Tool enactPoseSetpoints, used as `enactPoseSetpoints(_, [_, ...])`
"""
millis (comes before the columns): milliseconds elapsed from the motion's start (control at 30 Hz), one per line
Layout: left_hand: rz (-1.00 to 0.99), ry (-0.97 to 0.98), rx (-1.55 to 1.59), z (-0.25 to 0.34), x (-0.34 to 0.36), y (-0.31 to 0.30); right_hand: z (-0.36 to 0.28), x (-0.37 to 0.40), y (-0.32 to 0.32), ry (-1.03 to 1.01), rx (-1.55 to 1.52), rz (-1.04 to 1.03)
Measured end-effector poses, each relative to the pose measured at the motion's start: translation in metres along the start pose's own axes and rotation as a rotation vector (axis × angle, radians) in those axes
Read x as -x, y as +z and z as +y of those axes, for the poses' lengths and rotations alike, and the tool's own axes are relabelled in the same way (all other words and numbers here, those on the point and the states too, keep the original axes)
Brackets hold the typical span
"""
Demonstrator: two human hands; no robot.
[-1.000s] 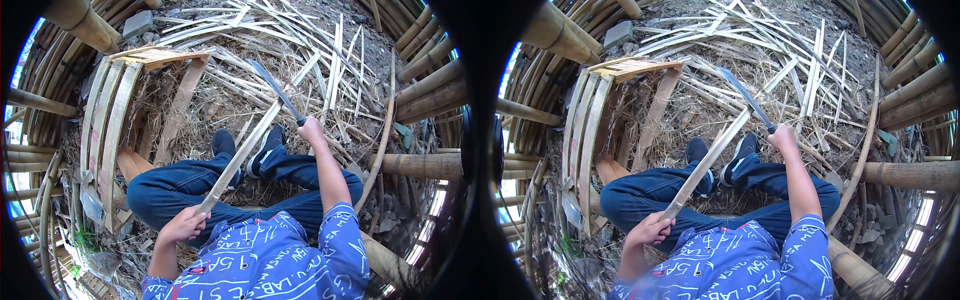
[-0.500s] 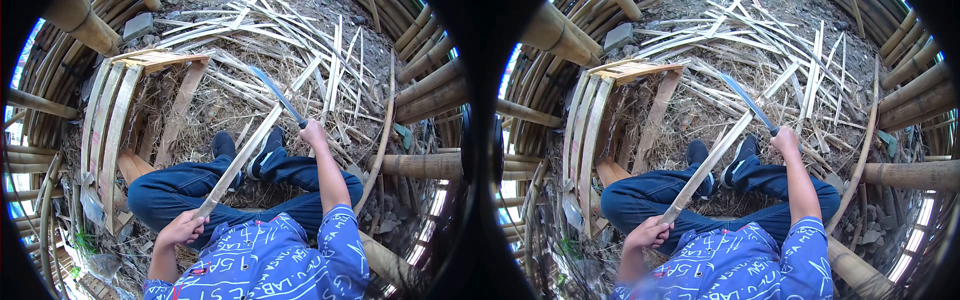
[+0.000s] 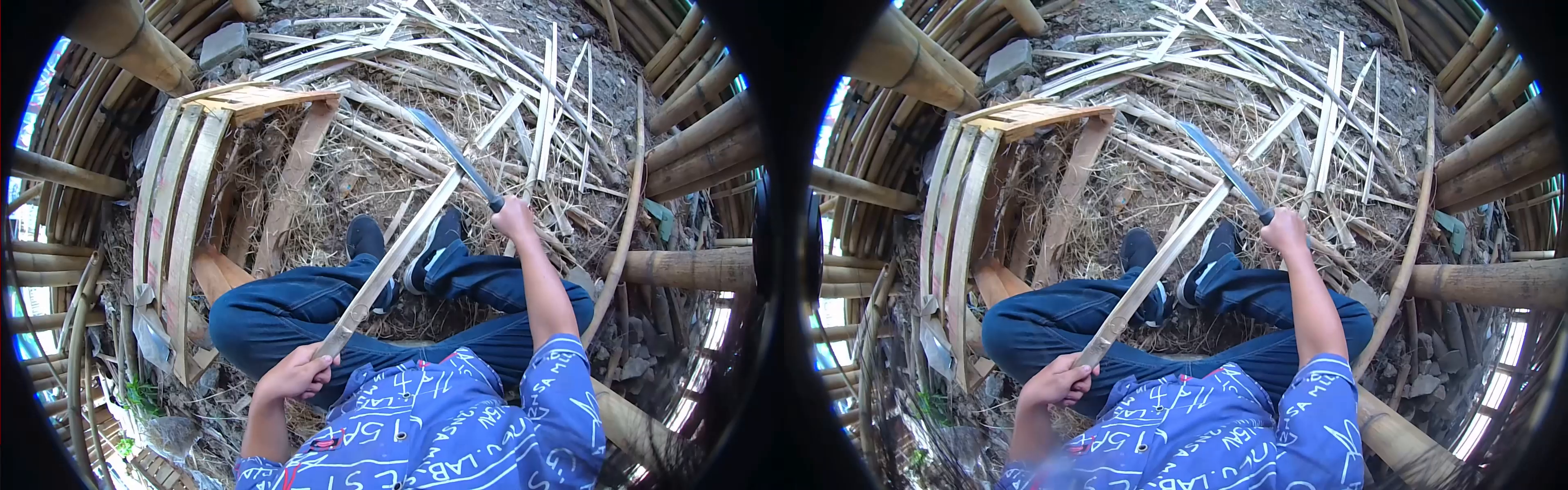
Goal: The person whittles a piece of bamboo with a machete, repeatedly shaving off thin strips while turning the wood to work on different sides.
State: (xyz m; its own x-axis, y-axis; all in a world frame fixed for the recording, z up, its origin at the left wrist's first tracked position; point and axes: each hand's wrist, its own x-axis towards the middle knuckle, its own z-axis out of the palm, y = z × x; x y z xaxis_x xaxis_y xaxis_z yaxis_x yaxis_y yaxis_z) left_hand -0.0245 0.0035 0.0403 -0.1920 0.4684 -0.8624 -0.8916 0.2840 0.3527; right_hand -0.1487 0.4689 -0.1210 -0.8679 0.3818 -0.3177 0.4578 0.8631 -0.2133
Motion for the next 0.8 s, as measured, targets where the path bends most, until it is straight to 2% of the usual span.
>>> enactPoseSetpoints(67, [0.001, 0.007, -0.017, 0.004, 0.004, -0.001, 0.006, 0.006, 0.003, -0.026, 0.067, 0.034])
enactPoseSetpoints(133, [0.011, -0.001, -0.022, 0.001, 0.008, -0.001, 0.004, 0.021, -0.004, -0.197, -0.027, 0.005])
enactPoseSetpoints(167, [0.011, -0.008, -0.007, 0.001, 0.009, -0.001, 0.002, 0.019, 0.000, -0.200, -0.032, -0.001])
enactPoseSetpoints(300, [0.013, 0.006, -0.029, -0.001, 0.007, 0.004, 0.016, 0.002, 0.000, 0.057, 0.042, 0.050])
enactPoseSetpoints(467, [-0.002, -0.026, 0.010, 0.002, 0.004, -0.003, 0.008, 0.007, -0.001, -0.003, 0.055, 0.078])
enactPoseSetpoints(533, [0.002, -0.031, 0.002, -0.001, 0.005, -0.003, 0.002, 0.018, -0.008, -0.148, 0.018, -0.018])
enactPoseSetpoints(600, [0.000, -0.033, 0.027, -0.001, 0.008, -0.005, -0.005, 0.023, -0.009, -0.184, 0.056, -0.038])
enactPoseSetpoints(667, [0.016, -0.046, 0.012, -0.001, 0.013, -0.002, 0.004, 0.015, -0.002, -0.103, 0.035, -0.031])
enactPoseSetpoints(700, [0.027, -0.045, 0.000, 0.000, 0.013, 0.001, 0.004, 0.008, -0.002, 0.045, -0.019, 0.021])
enactPoseSetpoints(800, [0.020, -0.033, -0.002, 0.003, 0.005, 0.006, 0.007, -0.009, -0.005, 0.122, -0.069, -0.055])
